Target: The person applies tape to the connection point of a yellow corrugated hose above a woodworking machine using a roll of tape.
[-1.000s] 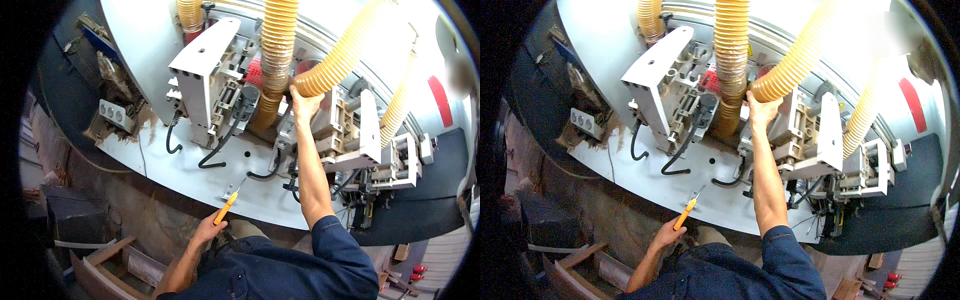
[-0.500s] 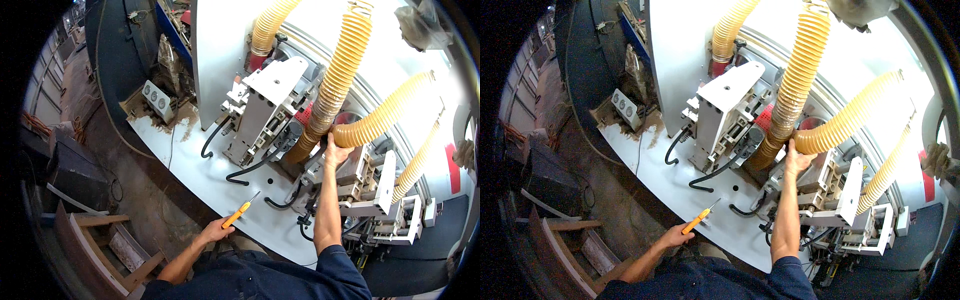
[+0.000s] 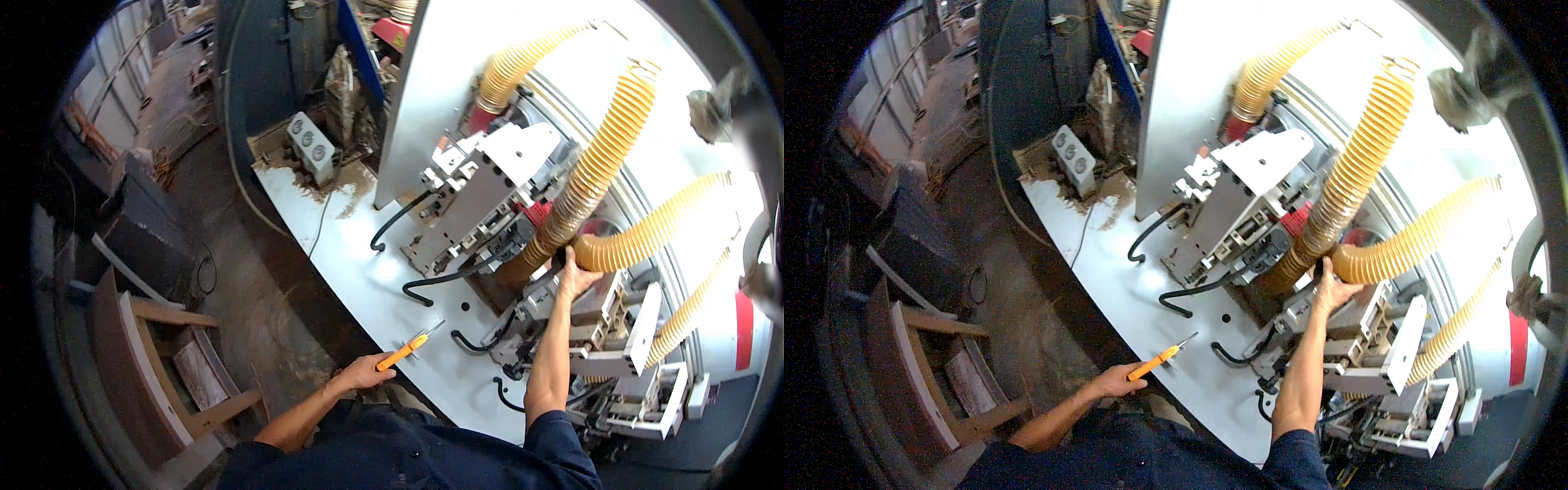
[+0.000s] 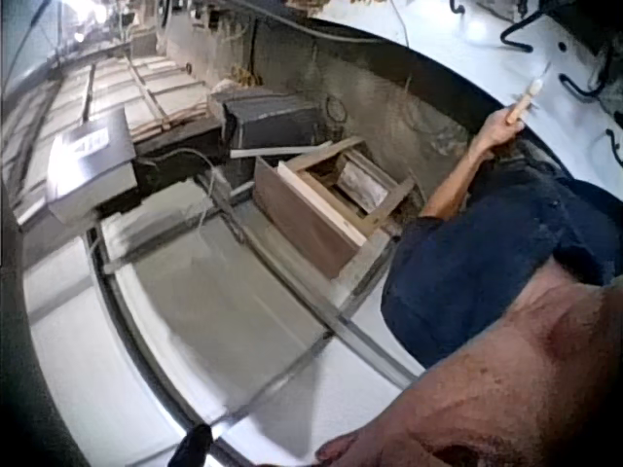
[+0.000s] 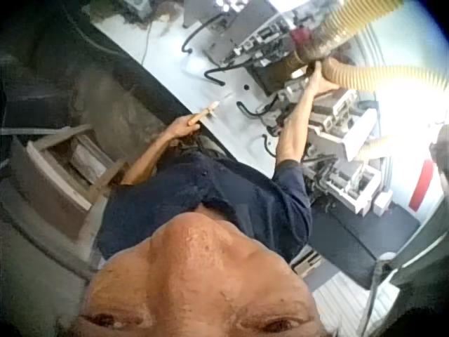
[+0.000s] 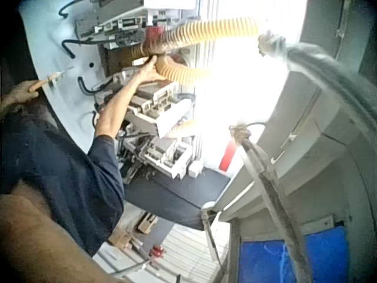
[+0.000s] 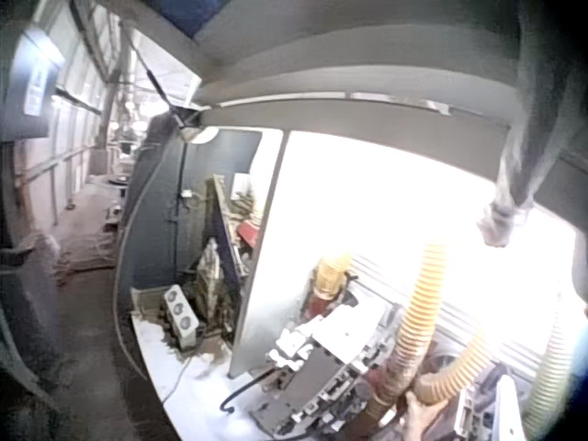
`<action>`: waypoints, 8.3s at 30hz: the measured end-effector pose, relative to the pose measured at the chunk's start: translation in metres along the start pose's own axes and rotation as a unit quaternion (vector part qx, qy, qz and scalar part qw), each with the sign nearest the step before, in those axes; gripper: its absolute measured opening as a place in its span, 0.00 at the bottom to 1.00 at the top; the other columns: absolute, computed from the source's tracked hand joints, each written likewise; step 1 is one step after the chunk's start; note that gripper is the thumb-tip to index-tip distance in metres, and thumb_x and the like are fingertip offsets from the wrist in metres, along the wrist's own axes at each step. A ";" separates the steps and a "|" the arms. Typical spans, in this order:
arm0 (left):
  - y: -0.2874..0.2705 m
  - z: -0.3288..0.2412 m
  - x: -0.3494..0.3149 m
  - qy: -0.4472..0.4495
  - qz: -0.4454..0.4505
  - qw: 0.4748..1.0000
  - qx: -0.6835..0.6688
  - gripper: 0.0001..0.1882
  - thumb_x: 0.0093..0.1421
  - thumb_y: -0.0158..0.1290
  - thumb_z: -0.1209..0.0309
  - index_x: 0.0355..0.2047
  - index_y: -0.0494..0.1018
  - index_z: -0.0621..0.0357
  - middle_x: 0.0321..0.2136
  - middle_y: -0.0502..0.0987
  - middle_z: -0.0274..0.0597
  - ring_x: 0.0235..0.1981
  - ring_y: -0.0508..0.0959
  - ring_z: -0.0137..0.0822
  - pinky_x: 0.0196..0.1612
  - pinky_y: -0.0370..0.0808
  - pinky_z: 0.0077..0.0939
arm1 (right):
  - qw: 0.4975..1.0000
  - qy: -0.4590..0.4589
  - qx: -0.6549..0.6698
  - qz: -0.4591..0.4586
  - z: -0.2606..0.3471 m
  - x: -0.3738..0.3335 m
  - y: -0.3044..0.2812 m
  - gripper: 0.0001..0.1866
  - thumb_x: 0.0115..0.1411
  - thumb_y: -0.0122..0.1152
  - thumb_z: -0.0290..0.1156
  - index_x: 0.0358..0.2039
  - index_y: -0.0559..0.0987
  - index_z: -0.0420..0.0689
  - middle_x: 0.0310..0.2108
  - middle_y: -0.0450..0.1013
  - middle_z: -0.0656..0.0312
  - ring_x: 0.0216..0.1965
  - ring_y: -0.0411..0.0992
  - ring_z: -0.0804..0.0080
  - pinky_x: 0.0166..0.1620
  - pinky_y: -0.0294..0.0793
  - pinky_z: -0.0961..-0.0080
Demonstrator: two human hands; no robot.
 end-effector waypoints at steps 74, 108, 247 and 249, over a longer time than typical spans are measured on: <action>-0.244 0.050 -0.124 0.081 -0.028 0.990 0.112 0.27 0.55 0.56 0.45 0.41 0.74 0.56 0.25 0.74 0.38 0.26 0.73 0.32 0.31 0.70 0.29 | 0.591 0.158 -0.018 0.791 0.254 -0.434 0.194 0.22 0.61 0.58 0.40 0.47 0.74 0.35 0.38 0.77 0.55 0.37 0.77 0.65 0.39 0.76 0.72; -0.341 0.012 -0.091 0.014 -0.377 0.877 0.298 0.12 0.53 0.46 0.69 0.35 0.73 0.63 0.31 0.78 0.55 0.38 0.78 0.57 0.41 0.75 0.48 | 0.523 -0.033 0.204 0.827 0.360 -0.523 0.063 0.26 0.53 0.57 0.20 0.54 0.67 0.38 0.46 0.70 0.51 0.48 0.71 0.62 0.49 0.70 0.72; -0.257 0.317 -0.106 -0.290 -0.168 0.933 -0.131 0.16 0.60 0.51 0.67 0.20 0.72 0.66 0.17 0.73 0.45 0.16 0.72 0.37 0.17 0.66 0.34 | 0.581 0.496 -0.318 0.562 0.080 -0.530 -0.282 0.15 0.61 0.59 0.43 0.33 0.77 0.42 0.28 0.72 0.62 0.30 0.71 0.72 0.37 0.72 0.61; -0.257 0.309 -0.104 -0.309 -0.167 0.935 -0.052 0.14 0.61 0.49 0.68 0.22 0.71 0.66 0.19 0.73 0.45 0.16 0.72 0.37 0.17 0.67 0.36 | 0.602 0.476 -0.257 0.588 0.090 -0.514 -0.264 0.16 0.59 0.60 0.44 0.35 0.78 0.42 0.30 0.74 0.61 0.32 0.71 0.71 0.38 0.72 0.64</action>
Point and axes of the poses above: each hand's wrist, its own x-axis towards the middle knuckle, its own y-axis out of the palm, z = x × y, the point moved 4 cm from there along x, towards the middle knuckle
